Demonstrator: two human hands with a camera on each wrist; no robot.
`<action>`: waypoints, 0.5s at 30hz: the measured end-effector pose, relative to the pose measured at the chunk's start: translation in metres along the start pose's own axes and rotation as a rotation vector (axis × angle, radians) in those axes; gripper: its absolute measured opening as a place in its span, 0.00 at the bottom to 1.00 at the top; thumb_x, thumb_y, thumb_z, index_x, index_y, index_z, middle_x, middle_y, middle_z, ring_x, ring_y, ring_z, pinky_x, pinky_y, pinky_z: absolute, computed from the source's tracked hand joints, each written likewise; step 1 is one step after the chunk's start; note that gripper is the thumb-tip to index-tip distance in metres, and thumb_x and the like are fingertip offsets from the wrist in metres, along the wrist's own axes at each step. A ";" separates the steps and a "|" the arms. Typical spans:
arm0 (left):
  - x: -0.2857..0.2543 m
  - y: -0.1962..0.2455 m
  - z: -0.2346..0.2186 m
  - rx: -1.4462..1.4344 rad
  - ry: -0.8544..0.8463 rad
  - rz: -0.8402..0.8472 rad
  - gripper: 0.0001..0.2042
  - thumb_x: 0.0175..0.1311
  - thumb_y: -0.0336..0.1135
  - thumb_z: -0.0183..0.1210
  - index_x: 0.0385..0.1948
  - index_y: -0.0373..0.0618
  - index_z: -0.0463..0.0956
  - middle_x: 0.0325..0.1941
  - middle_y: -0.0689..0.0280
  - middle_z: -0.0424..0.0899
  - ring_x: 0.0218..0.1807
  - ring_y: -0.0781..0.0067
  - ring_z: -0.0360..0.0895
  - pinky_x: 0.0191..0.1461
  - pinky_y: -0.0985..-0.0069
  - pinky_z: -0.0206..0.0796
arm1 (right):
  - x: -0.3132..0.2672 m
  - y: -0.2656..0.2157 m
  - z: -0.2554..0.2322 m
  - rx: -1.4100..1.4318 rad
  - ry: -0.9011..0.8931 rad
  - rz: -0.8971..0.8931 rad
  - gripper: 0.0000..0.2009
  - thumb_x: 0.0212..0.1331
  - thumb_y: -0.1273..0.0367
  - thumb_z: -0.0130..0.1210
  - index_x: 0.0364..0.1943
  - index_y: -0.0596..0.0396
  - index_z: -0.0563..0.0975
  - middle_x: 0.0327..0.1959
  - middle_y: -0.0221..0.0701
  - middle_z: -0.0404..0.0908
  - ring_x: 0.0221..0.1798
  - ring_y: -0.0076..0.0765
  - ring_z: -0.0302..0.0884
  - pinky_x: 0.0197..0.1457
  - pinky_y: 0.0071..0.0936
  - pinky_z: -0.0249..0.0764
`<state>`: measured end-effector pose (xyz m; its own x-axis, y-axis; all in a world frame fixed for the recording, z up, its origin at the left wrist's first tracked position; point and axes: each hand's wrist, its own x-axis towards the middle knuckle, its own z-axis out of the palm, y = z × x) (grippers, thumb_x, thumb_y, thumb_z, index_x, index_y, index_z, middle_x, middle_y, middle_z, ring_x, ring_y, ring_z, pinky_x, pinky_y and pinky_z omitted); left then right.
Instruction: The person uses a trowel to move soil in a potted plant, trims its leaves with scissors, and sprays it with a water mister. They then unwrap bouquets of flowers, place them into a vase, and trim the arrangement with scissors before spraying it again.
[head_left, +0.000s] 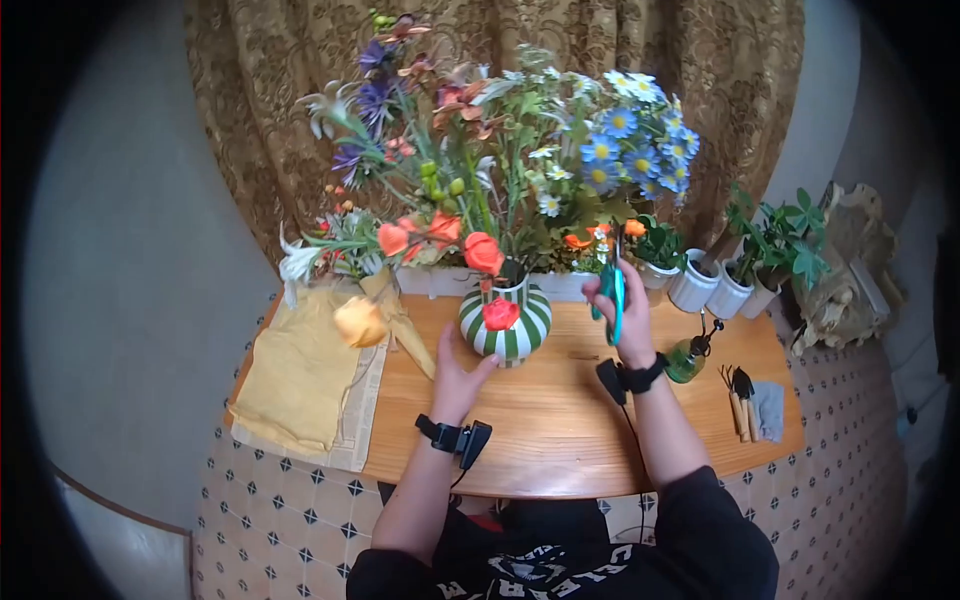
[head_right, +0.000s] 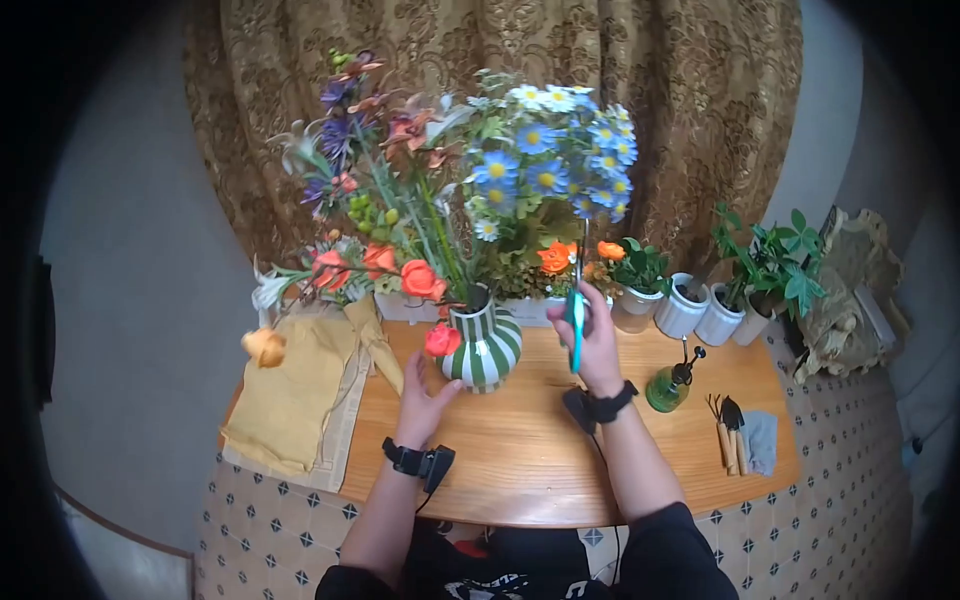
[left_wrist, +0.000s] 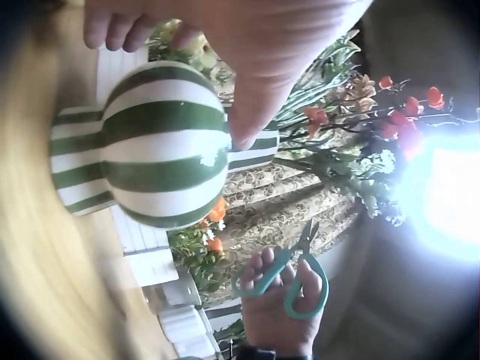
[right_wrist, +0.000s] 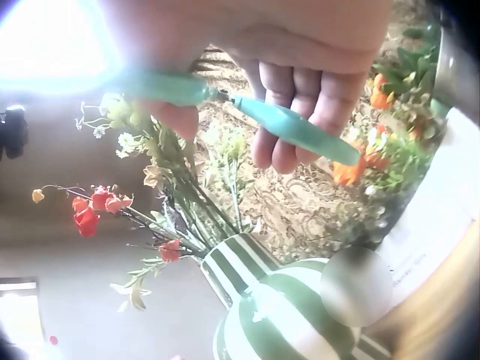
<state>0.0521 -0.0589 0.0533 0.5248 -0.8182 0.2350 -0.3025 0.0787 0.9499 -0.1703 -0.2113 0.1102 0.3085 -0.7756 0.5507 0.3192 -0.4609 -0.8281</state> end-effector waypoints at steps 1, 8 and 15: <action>0.008 -0.006 -0.003 -0.008 -0.028 0.119 0.45 0.51 0.33 0.69 0.67 0.34 0.47 0.69 0.48 0.58 0.72 0.57 0.54 0.72 0.65 0.47 | 0.007 -0.006 0.009 0.035 0.004 -0.009 0.32 0.56 0.76 0.58 0.64 0.56 0.57 0.43 0.37 0.79 0.44 0.28 0.77 0.39 0.21 0.72; 0.048 0.056 -0.006 0.102 -0.090 0.272 0.42 0.50 0.31 0.69 0.66 0.37 0.51 0.69 0.53 0.59 0.69 0.61 0.59 0.70 0.68 0.51 | 0.019 -0.012 0.039 0.214 -0.018 -0.082 0.35 0.55 0.74 0.59 0.66 0.57 0.55 0.45 0.37 0.76 0.49 0.35 0.76 0.56 0.31 0.72; 0.074 0.046 0.040 -0.152 -0.154 0.295 0.29 0.48 0.34 0.70 0.53 0.37 0.69 0.51 0.58 0.78 0.52 0.66 0.76 0.58 0.69 0.67 | 0.019 0.001 0.037 0.043 -0.039 -0.015 0.39 0.48 0.79 0.61 0.66 0.56 0.54 0.44 0.36 0.75 0.48 0.32 0.75 0.53 0.27 0.72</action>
<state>0.0454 -0.1386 0.1060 0.3028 -0.8229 0.4808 -0.2949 0.3988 0.8683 -0.1314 -0.2107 0.1240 0.3380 -0.7510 0.5673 0.3620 -0.4526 -0.8149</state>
